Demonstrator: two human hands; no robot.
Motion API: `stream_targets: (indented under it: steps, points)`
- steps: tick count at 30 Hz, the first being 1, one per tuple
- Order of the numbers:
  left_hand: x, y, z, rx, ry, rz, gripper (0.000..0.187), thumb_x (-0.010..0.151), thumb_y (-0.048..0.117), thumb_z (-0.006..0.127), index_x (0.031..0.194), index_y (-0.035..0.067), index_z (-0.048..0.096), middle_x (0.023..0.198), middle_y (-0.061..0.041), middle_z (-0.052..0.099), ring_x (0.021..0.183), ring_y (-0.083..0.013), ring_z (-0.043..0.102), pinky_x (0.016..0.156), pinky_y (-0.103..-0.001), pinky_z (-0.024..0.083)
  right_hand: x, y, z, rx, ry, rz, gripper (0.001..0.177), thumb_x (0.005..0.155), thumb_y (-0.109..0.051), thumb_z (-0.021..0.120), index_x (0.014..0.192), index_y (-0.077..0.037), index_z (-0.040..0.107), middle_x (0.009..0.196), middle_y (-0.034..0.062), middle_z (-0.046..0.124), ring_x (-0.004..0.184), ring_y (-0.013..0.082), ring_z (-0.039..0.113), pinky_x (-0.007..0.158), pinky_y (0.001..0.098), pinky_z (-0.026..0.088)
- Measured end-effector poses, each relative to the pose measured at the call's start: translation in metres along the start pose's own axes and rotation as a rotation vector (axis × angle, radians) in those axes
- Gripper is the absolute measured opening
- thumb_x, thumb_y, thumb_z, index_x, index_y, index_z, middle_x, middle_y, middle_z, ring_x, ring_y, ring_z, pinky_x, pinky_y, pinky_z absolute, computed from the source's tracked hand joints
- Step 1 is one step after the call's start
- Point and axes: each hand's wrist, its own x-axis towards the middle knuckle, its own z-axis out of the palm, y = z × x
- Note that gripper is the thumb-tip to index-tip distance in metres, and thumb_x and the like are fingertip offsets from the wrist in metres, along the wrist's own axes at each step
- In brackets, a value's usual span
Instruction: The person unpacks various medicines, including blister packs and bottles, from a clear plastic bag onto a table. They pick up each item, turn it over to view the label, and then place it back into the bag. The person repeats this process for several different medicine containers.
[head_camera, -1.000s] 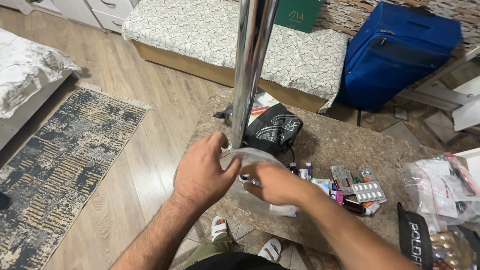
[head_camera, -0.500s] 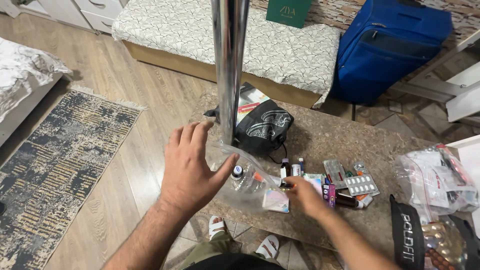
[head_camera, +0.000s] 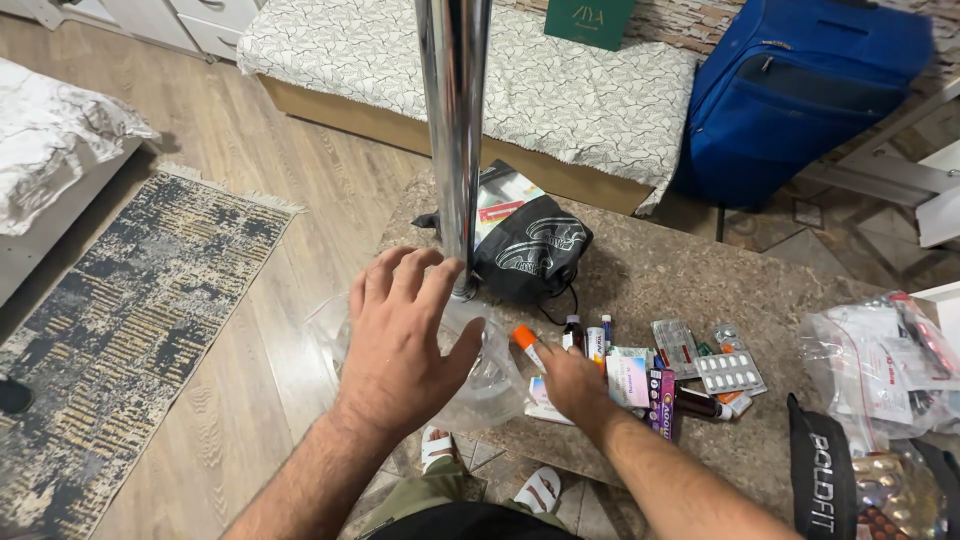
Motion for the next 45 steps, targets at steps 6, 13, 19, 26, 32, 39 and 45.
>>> stream_targets:
  steps: [6, 13, 19, 26, 32, 39, 45]
  points:
    - [0.003, 0.006, 0.004, -0.016, -0.022, -0.012, 0.063, 0.077, 0.029, 0.080, 0.131, 0.006, 0.057, 0.132, -0.018, 0.054, 0.135, -0.0406, 0.041, 0.112, -0.057, 0.029, 0.009, -0.006, -0.013, -0.054, -0.154, 0.187, 0.051, 0.087, -0.008, 0.064, 0.137, -0.014, 0.057, 0.107, 0.0116, 0.072, 0.106, 0.0346, 0.064, 0.091, 0.0476, 0.054]
    - [0.006, 0.014, 0.008, -0.046, -0.039, 0.025, 0.064, 0.077, 0.032, 0.080, 0.131, 0.006, 0.057, 0.134, -0.019, 0.053, 0.136, -0.0398, 0.041, 0.112, -0.057, 0.030, 0.014, -0.011, -0.002, -0.037, -0.162, 0.350, 0.047, 0.087, -0.006, 0.063, 0.133, -0.007, 0.056, 0.118, 0.0175, 0.067, 0.113, 0.0350, 0.064, 0.097, 0.0473, 0.054]
    - [0.012, 0.022, 0.013, -0.101, -0.030, 0.054, 0.063, 0.080, 0.033, 0.080, 0.132, 0.006, 0.057, 0.133, -0.018, 0.054, 0.135, -0.0400, 0.042, 0.111, -0.057, 0.031, 0.010, -0.008, -0.010, 0.042, -0.148, 0.348, 0.035, 0.086, -0.014, 0.069, 0.119, -0.004, 0.063, 0.120, 0.0222, 0.055, 0.110, 0.0405, 0.062, 0.095, 0.0508, 0.052]
    - [0.019, 0.032, 0.019, -0.208, 0.000, 0.098, 0.062, 0.078, 0.029, 0.079, 0.131, 0.005, 0.056, 0.132, -0.017, 0.055, 0.132, -0.0382, 0.046, 0.110, -0.055, 0.035, -0.013, 0.031, 0.002, 0.384, 0.331, 0.239, 0.034, 0.077, -0.017, 0.074, 0.106, 0.001, 0.070, 0.105, 0.0256, 0.062, 0.096, 0.0437, 0.064, 0.083, 0.0509, 0.053]
    - [0.023, 0.047, 0.022, -0.304, 0.034, 0.131, 0.057, 0.081, 0.024, 0.080, 0.130, 0.004, 0.057, 0.131, -0.017, 0.057, 0.130, -0.0380, 0.049, 0.110, -0.051, 0.040, -0.057, 0.027, -0.070, 1.079, 0.198, 0.463, 0.028, 0.094, -0.018, 0.065, 0.109, 0.004, 0.073, 0.080, 0.0123, 0.062, 0.074, 0.0203, 0.055, 0.065, 0.0360, 0.044]
    - [0.034, 0.075, 0.035, -0.466, 0.007, 0.154, 0.054, 0.087, 0.024, 0.077, 0.131, 0.001, 0.057, 0.132, -0.019, 0.058, 0.128, -0.0366, 0.055, 0.109, -0.046, 0.045, -0.078, -0.013, -0.157, 1.393, 0.389, 0.415, 0.032, 0.089, -0.006, 0.067, 0.120, 0.003, 0.065, 0.092, 0.0057, 0.065, 0.080, 0.0130, 0.060, 0.073, 0.0288, 0.053]
    - [0.046, 0.099, 0.060, -0.668, -0.207, 0.090, 0.057, 0.091, 0.032, 0.074, 0.132, -0.003, 0.056, 0.125, -0.022, 0.064, 0.118, -0.0352, 0.065, 0.100, -0.044, 0.052, -0.089, -0.040, -0.201, 1.561, 0.442, 0.300, 0.033, 0.096, -0.003, 0.060, 0.128, 0.004, 0.061, 0.102, 0.0064, 0.067, 0.088, 0.0119, 0.062, 0.077, 0.0284, 0.054]
